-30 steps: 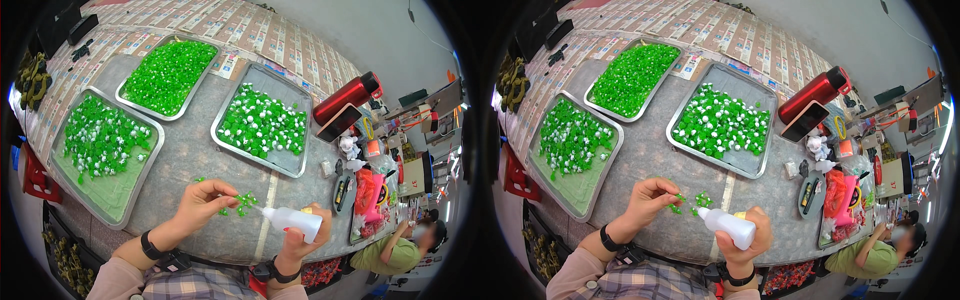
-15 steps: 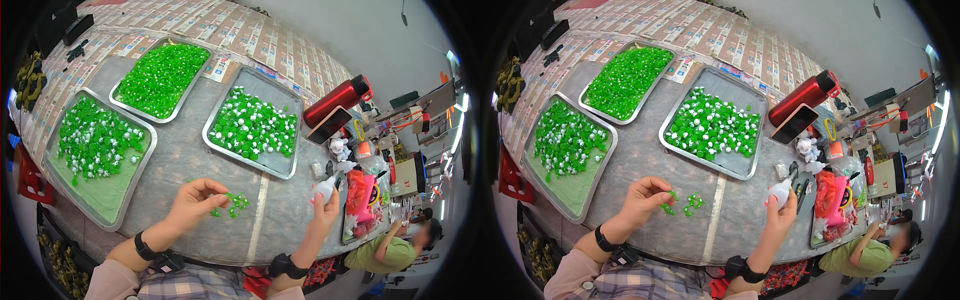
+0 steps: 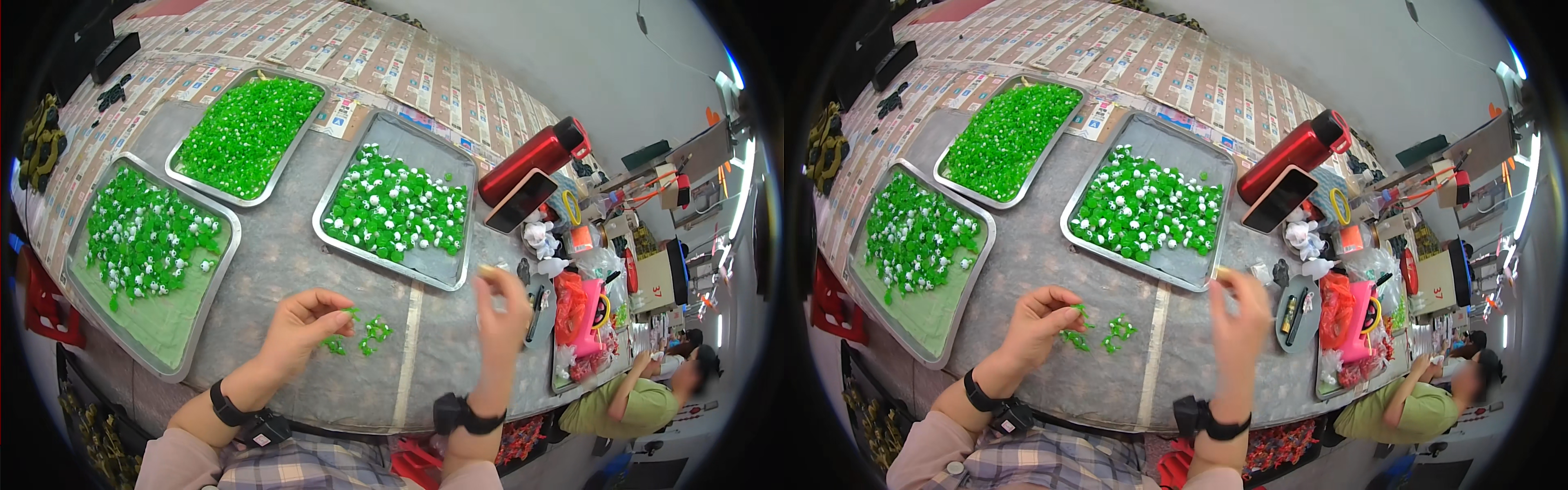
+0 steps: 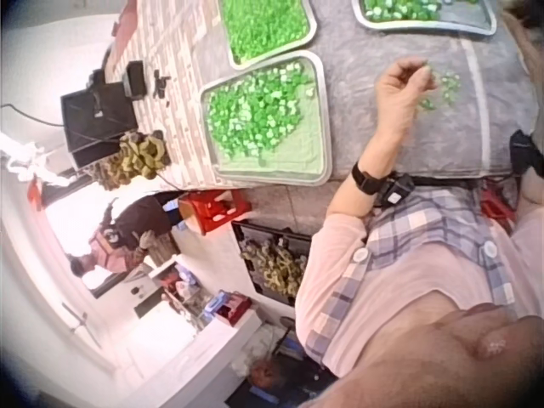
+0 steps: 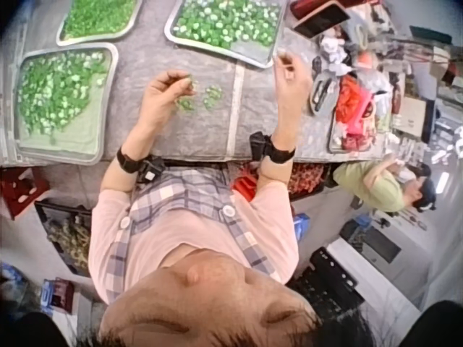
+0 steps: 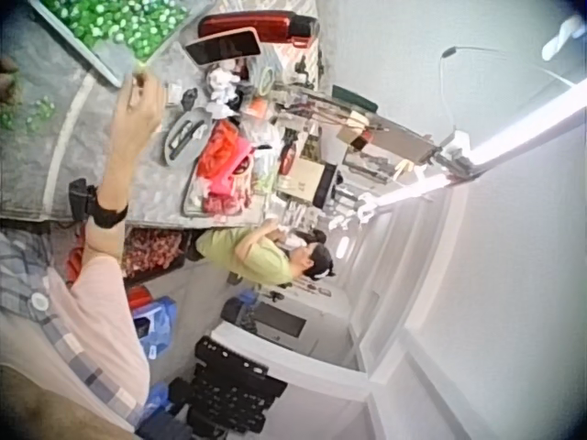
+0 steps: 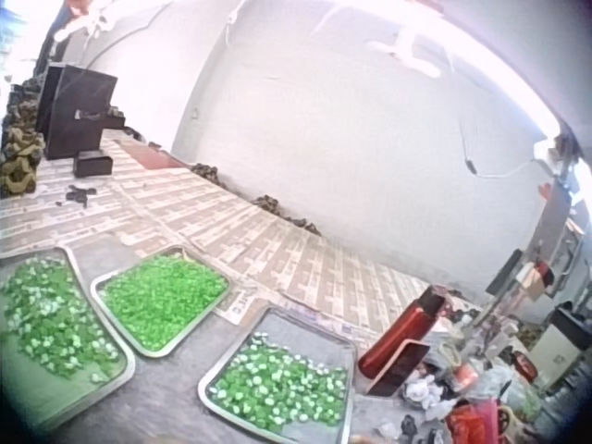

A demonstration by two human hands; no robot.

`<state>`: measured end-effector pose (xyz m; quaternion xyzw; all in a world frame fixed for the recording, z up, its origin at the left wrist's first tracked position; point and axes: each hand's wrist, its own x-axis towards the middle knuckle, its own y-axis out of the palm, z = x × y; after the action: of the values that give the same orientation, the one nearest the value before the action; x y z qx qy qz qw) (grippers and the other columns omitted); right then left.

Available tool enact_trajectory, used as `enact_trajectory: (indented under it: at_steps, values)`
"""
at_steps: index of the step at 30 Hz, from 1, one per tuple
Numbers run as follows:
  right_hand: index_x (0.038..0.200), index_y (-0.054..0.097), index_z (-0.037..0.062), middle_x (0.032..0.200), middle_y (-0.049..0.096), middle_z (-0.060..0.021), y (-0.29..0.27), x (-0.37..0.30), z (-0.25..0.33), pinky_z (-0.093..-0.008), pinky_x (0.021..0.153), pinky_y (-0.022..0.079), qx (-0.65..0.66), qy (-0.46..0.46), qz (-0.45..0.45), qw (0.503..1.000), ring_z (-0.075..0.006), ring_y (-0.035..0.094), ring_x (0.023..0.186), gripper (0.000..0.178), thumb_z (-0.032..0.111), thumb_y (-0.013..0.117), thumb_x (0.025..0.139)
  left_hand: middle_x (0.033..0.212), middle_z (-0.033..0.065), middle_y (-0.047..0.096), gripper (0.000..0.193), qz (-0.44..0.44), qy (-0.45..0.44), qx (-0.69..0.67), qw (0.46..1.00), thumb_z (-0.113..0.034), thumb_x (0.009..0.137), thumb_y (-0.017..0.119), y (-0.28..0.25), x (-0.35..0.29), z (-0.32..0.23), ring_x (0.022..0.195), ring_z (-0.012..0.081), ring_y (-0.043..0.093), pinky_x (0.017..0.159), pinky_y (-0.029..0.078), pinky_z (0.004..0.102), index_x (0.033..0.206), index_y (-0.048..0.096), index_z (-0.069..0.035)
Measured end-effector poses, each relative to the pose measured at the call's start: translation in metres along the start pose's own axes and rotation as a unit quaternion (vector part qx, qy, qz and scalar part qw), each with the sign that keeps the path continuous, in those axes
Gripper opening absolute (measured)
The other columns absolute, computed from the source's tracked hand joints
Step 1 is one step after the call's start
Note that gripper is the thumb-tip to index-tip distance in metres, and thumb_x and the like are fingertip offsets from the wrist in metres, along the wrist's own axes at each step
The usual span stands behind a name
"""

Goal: Gluing small white plastic components onto green plastic bases to assemble toy figures.

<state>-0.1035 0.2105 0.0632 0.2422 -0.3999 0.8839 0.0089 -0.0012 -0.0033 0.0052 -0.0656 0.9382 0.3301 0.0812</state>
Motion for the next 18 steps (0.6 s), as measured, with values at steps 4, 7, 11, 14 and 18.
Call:
enact_trajectory:
  at_steps: [4, 7, 11, 14, 18]
  values:
    - [0.085, 0.054, 0.004, 0.075, 0.056, -0.008, 0.058, 0.028, -0.044, -0.0313, 0.064, 0.042, -0.053, -0.008, 0.107, 0.993, -0.0218, 0.053, 0.072, 0.019, 0.009, 0.06, 0.067, 0.076, 0.0068, 0.058, 0.013, 0.003, 0.007, 0.001, 1.0, -0.006, 0.077, 0.055, 0.007, 0.004, 0.0, 0.069, 0.0122, 0.056, 0.065, 0.047, 0.024, 0.088, 0.056, 0.001]
    - [0.083, 0.053, 0.0037, 0.077, 0.057, -0.0083, 0.074, 0.032, -0.055, -0.0317, 0.063, 0.042, -0.114, -0.023, 0.106, 0.987, -0.0227, 0.055, 0.072, 0.017, 0.009, 0.06, 0.068, 0.076, 0.007, 0.059, 0.013, 0.001, 0.0, -0.009, 1.0, -0.006, 0.077, 0.055, 0.008, 0.005, 0.002, 0.069, 0.0121, 0.056, 0.065, 0.047, 0.0238, 0.088, 0.056, 0.001]
    - [0.083, 0.053, 0.0038, 0.076, 0.058, -0.008, 0.056, 0.02, -0.012, -0.0284, 0.062, 0.044, 0.06, 0.048, 0.091, 0.993, -0.0192, 0.057, 0.07, 0.015, 0.008, 0.059, 0.07, 0.077, 0.0069, 0.059, 0.014, 0.011, -0.009, -0.012, 1.0, -0.006, 0.077, 0.056, 0.002, 0.003, 0.001, 0.069, 0.0119, 0.057, 0.065, 0.047, 0.0232, 0.088, 0.057, 0.001]
    - [0.084, 0.053, 0.0015, 0.077, 0.058, -0.0052, 0.03, -0.006, 0.027, -0.0233, 0.063, 0.044, 0.177, 0.051, 0.206, 0.961, -0.0117, 0.056, 0.071, 0.016, 0.004, 0.06, 0.07, 0.079, 0.007, 0.059, 0.014, 0.034, -0.026, -0.001, 0.999, -0.006, 0.077, 0.056, -0.001, 0.0, 0.002, 0.07, 0.0116, 0.057, 0.065, 0.047, 0.023, 0.088, 0.057, 0.001]
    - [0.089, 0.054, -0.0011, 0.078, 0.058, -0.004, 0.028, -0.041, 0.046, -0.0222, 0.066, 0.044, 0.294, 0.041, 0.282, 0.912, -0.0111, 0.056, 0.074, 0.021, -0.001, 0.06, 0.069, 0.081, 0.0075, 0.059, 0.015, 0.061, -0.026, 0.016, 0.998, -0.007, 0.077, 0.055, 0.004, -0.001, 0.001, 0.072, 0.0113, 0.057, 0.066, 0.047, 0.0231, 0.089, 0.057, 0.002]
